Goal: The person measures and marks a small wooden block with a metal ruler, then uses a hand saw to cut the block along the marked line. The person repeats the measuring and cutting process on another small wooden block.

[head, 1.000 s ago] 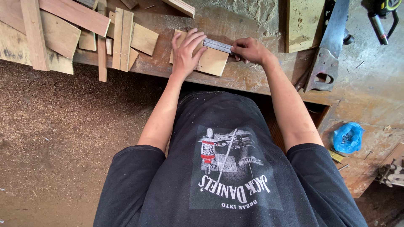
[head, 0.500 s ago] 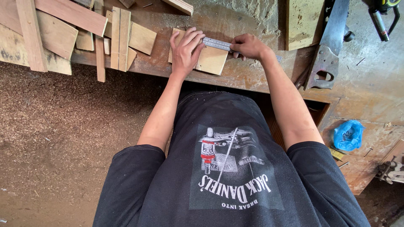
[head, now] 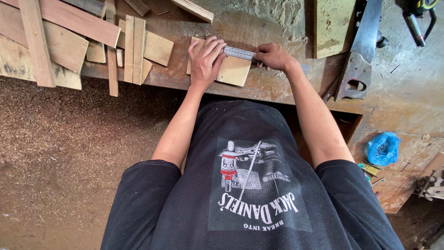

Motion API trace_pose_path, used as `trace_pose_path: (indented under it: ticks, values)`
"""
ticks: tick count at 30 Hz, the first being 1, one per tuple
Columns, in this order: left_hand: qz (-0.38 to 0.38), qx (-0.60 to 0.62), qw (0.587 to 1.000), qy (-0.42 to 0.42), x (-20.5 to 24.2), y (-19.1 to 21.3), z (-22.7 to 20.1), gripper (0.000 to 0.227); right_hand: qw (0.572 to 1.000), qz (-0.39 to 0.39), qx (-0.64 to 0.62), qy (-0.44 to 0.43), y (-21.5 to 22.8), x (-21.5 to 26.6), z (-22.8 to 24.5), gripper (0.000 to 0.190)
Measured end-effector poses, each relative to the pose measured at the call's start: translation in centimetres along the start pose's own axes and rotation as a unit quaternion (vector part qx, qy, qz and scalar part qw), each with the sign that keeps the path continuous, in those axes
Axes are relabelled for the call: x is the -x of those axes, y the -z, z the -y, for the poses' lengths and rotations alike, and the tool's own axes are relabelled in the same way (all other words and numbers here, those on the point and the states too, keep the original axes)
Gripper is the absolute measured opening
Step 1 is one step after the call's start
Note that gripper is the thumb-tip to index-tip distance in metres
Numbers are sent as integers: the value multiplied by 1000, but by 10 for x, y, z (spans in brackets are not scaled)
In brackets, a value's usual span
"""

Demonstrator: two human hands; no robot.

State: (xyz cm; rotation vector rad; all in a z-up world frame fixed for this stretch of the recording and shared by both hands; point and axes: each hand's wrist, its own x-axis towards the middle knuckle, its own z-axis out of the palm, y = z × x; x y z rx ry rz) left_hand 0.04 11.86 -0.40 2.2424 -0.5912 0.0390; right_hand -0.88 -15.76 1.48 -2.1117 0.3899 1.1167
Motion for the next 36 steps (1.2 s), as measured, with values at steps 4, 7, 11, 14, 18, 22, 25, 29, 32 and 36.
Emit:
trace_pose_path:
  ticks: [4,7,11,14,18,22,25,29,32,36]
  values:
    - [2,-2,1000,0,-1,0,-2,27,1000,-4,2,-8,0,1,0,27]
    - [1,-3,1000,1,-2,3,-4,27,1000,-11,-4,-4,1,2,1,25]
    - [6,-3,1000,2,-3,6,-8,27,1000,-14,-18,-2,0,3,1,26]
    - [10,-5,1000,4,-3,8,-10,27,1000,-15,-27,-1,-1,1,-1,26]
    - [6,-14,1000,-9,-5,7,-10,27,1000,-27,-9,14,-5,-4,-7,28]
    - [3,-19,1000,-13,-6,8,-11,27,999,-36,-1,12,-9,-11,-14,27]
    - [4,-18,1000,-8,-3,8,-15,27,998,-53,-17,33,-12,-13,-21,28]
    - [-2,-20,1000,-13,-6,9,-17,27,996,-65,-19,58,-14,-14,-22,27]
    - [0,-24,1000,-11,-5,9,-18,27,998,-53,-30,30,-14,-14,-23,28]
    - [-6,-25,1000,-7,-5,8,-20,27,997,-58,-18,45,-15,-15,-25,30]
